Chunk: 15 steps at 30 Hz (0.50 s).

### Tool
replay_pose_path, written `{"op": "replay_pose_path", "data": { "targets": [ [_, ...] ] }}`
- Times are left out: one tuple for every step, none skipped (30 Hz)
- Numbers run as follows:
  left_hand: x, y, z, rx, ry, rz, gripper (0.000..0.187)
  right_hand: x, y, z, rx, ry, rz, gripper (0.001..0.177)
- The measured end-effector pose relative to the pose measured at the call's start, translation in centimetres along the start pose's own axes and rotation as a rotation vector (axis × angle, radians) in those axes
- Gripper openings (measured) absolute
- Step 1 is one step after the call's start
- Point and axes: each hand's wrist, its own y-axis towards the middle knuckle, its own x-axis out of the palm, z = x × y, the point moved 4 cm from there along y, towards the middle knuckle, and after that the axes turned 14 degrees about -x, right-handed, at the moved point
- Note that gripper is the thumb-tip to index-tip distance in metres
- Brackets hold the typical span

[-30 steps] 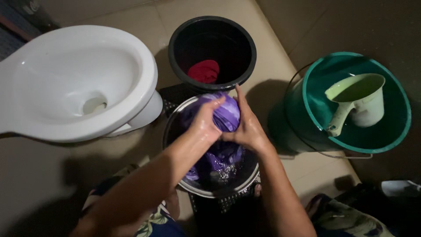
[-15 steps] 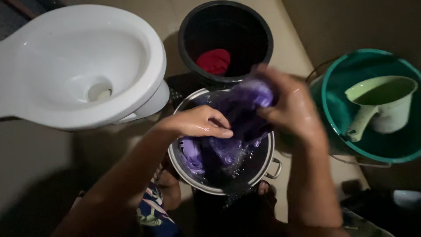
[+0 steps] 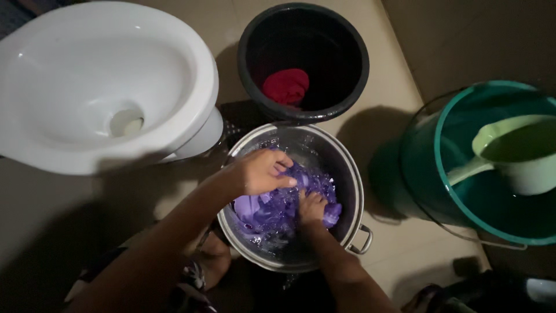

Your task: The person hand-washes several pieces of clothing in a metal pot using water from a green bucket. They scrub and rinse red and purple garments, then transfer them into a black bucket.

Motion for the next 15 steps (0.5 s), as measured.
{"op": "replay_pose_path", "data": {
  "targets": [
    [-0.1,0.1,0.1,-0.004,-0.015,0.007,0.063,-0.4,0.1,0.0,-0.017,-0.022,0.028,0.068],
    [0.0,0.2,0.3,-0.008,-0.03,0.013,0.061,-1.1,0.3,0.6,-0.031,-0.042,0.055,0.064],
    [0.1,0.3,0.5,-0.012,-0.044,0.018,0.059,-2.4,0.7,1.4,-0.031,0.033,0.039,0.066],
    [0.2,0.3,0.7,0.03,-0.062,0.043,0.057,-4.3,1.2,2.6,-0.014,0.306,0.069,0.066],
    [0.2,0.3,1.0,0.072,-0.08,0.068,0.055,-6.7,1.7,4.0,0.003,0.579,0.1,0.066],
    [0.4,0.1,1.1,0.107,-0.097,0.087,0.053,-9.6,1.6,4.9,-0.041,0.75,0.181,0.077],
    [0.6,0.0,1.2,0.117,-0.042,0.123,0.055,-13.1,1.3,6.0,-0.084,0.92,0.263,0.087],
    [0.6,0.1,1.5,0.132,0.014,0.161,0.058,-17.4,0.7,6.4,-0.294,1.043,0.382,0.085],
    [0.5,0.1,1.9,0.148,0.069,0.2,0.062,-21.1,-0.2,7.0,-0.329,0.871,0.22,0.062],
    [0.6,0.0,2.4,0.211,0.059,0.23,0.075,-25.0,-2.1,7.2,-0.415,0.948,0.256,0.061],
    [0.7,-0.1,3.0,0.275,0.049,0.259,0.089,-29.0,-4.2,7.2,-0.501,1.024,0.292,0.06],
    [0.7,-0.3,3.6,0.341,0.042,0.292,0.104,-32.5,-6.3,7.0,-0.469,1.044,0.276,0.061],
    [0.8,-0.6,4.5,0.444,0.028,0.302,0.113,-35.8,-8.5,6.6,-0.437,1.063,0.259,0.062],
    [0.8,-0.9,5.6,0.549,0.016,0.318,0.122,-39.2,-10.7,6.1,-0.472,0.952,0.315,0.063],
    [0.8,-1.4,6.7,0.655,0.005,0.332,0.132,-42.0,-12.8,5.4,-0.504,0.84,0.37,0.064]
  ]
}}
